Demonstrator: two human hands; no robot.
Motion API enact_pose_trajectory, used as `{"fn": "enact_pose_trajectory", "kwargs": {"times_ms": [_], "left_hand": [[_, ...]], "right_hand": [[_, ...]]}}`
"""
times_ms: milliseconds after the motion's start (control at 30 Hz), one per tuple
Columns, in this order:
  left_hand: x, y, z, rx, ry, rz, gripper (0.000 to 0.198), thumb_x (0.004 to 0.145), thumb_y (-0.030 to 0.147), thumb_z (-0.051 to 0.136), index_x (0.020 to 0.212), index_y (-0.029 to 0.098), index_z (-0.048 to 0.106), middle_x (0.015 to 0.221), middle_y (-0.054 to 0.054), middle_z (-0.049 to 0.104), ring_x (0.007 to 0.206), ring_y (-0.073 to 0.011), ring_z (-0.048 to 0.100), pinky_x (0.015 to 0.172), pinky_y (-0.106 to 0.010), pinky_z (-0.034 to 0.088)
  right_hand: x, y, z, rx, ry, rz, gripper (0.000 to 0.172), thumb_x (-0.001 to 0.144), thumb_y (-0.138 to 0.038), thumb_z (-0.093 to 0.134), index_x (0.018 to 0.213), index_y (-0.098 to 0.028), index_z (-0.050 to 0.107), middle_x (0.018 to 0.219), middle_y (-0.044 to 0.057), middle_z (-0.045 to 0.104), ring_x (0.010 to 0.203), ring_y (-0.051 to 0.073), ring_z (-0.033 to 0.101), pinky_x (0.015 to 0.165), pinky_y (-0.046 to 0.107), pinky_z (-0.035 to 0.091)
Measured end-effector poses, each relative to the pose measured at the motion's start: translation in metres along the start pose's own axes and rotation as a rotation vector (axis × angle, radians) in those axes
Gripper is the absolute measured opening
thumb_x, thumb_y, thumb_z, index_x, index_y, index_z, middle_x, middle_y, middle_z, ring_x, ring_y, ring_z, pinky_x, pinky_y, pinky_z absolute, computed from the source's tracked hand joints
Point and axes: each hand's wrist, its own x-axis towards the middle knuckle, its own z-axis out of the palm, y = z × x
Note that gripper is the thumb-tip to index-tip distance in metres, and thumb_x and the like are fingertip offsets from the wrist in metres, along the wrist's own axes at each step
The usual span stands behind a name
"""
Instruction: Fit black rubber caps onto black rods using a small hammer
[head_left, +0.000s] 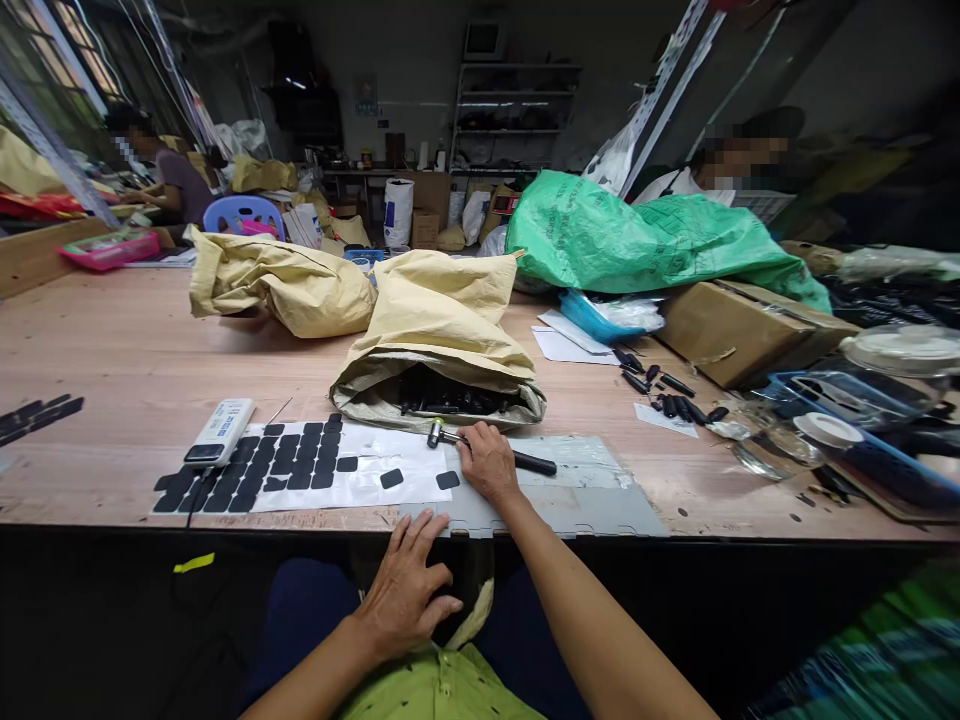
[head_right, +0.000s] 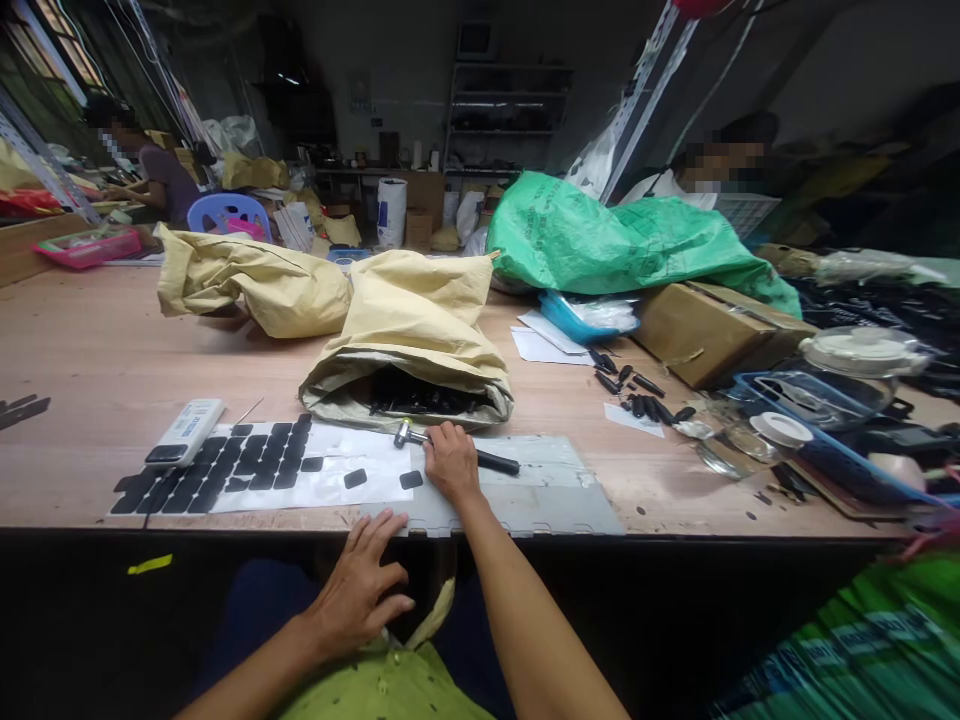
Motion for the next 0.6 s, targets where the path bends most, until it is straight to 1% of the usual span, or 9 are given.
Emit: {"fn": "enact_pose_trajectory", "kwargs": {"times_ms": [100, 167, 267, 333, 367, 433, 467, 533, 600], "left_hand": [[0.017, 0.002, -0.014, -0.062, 0.092, -0.046, 0.009, 0.082, 0.031, 0.07, 0.084, 0.022, 0.071, 0.139, -0.008, 0.054, 0.13, -0.0318, 0.046, 0.108, -0.053, 0.038], [0.038, -0.006, -0.026, -0.098, 0.176, -0.102, 0.008, 0.084, 0.029, 0.067, 0.088, 0.022, 0.071, 0.12, -0.008, 0.064, 0.115, -0.0275, 0.056, 0.099, -0.046, 0.045], [0.083, -0.035, -0.048, -0.101, 0.308, -0.239, 0.015, 0.089, 0.03, 0.06, 0.096, 0.021, 0.069, 0.101, -0.008, 0.068, 0.099, -0.0243, 0.06, 0.089, -0.041, 0.049], [0.115, -0.06, -0.061, -0.065, 0.382, -0.402, 0.021, 0.09, 0.034, 0.057, 0.101, 0.02, 0.068, 0.102, -0.009, 0.068, 0.098, -0.0247, 0.06, 0.087, -0.04, 0.049], [0.13, -0.073, -0.067, -0.046, 0.392, -0.502, 0.024, 0.091, 0.036, 0.056, 0.101, 0.018, 0.068, 0.102, -0.01, 0.068, 0.098, -0.0249, 0.06, 0.086, -0.038, 0.049], [0.155, -0.094, -0.076, -0.007, 0.37, -0.687, 0.033, 0.091, 0.044, 0.053, 0.102, 0.016, 0.067, 0.101, -0.012, 0.068, 0.098, -0.0257, 0.062, 0.083, -0.036, 0.048], [0.165, -0.102, -0.079, 0.016, 0.333, -0.76, 0.038, 0.09, 0.049, 0.053, 0.101, 0.015, 0.067, 0.101, -0.013, 0.068, 0.098, -0.0269, 0.062, 0.082, -0.036, 0.048], [0.18, -0.115, -0.081, 0.062, 0.227, -0.872, 0.047, 0.086, 0.059, 0.054, 0.097, 0.015, 0.068, 0.103, -0.016, 0.069, 0.101, -0.0306, 0.063, 0.08, -0.037, 0.047], [0.188, -0.122, -0.08, 0.096, 0.138, -0.944, 0.051, 0.081, 0.064, 0.058, 0.092, 0.015, 0.068, 0.105, -0.018, 0.069, 0.105, -0.034, 0.062, 0.081, -0.039, 0.047]], "right_hand": [[0.001, -0.001, 0.0, -0.007, -0.007, 0.006, 0.012, 0.089, -0.023, 0.053, 0.097, -0.021, 0.062, 0.094, 0.004, 0.06, 0.089, 0.019, 0.046, 0.077, 0.031, 0.03], [0.001, -0.001, -0.001, -0.015, -0.01, 0.011, 0.012, 0.089, -0.023, 0.054, 0.097, -0.021, 0.062, 0.094, 0.004, 0.06, 0.089, 0.019, 0.046, 0.077, 0.031, 0.03], [0.001, -0.002, -0.001, -0.012, -0.014, 0.015, 0.011, 0.088, -0.023, 0.055, 0.097, -0.021, 0.062, 0.095, 0.004, 0.06, 0.09, 0.019, 0.047, 0.077, 0.032, 0.03], [0.0, -0.002, -0.001, 0.0, -0.012, 0.017, 0.011, 0.088, -0.023, 0.055, 0.096, -0.021, 0.062, 0.095, 0.004, 0.06, 0.09, 0.02, 0.047, 0.078, 0.032, 0.031], [0.0, -0.001, -0.001, 0.006, -0.009, 0.018, 0.011, 0.088, -0.023, 0.055, 0.097, -0.022, 0.062, 0.095, 0.004, 0.06, 0.091, 0.02, 0.047, 0.078, 0.032, 0.031], [0.0, -0.001, -0.001, 0.016, -0.005, 0.018, 0.011, 0.089, -0.023, 0.055, 0.097, -0.022, 0.062, 0.095, 0.004, 0.06, 0.091, 0.02, 0.047, 0.078, 0.032, 0.031], [0.0, -0.001, 0.0, 0.018, -0.005, 0.017, 0.012, 0.089, -0.023, 0.055, 0.098, -0.022, 0.062, 0.096, 0.005, 0.06, 0.091, 0.02, 0.047, 0.078, 0.032, 0.031], [0.001, 0.0, 0.001, 0.019, -0.008, 0.014, 0.012, 0.089, -0.024, 0.055, 0.098, -0.022, 0.062, 0.096, 0.005, 0.06, 0.091, 0.02, 0.047, 0.079, 0.032, 0.032], [0.001, 0.0, 0.001, 0.018, -0.009, 0.012, 0.012, 0.089, -0.024, 0.055, 0.098, -0.022, 0.062, 0.096, 0.005, 0.06, 0.092, 0.02, 0.047, 0.08, 0.032, 0.032]]}}
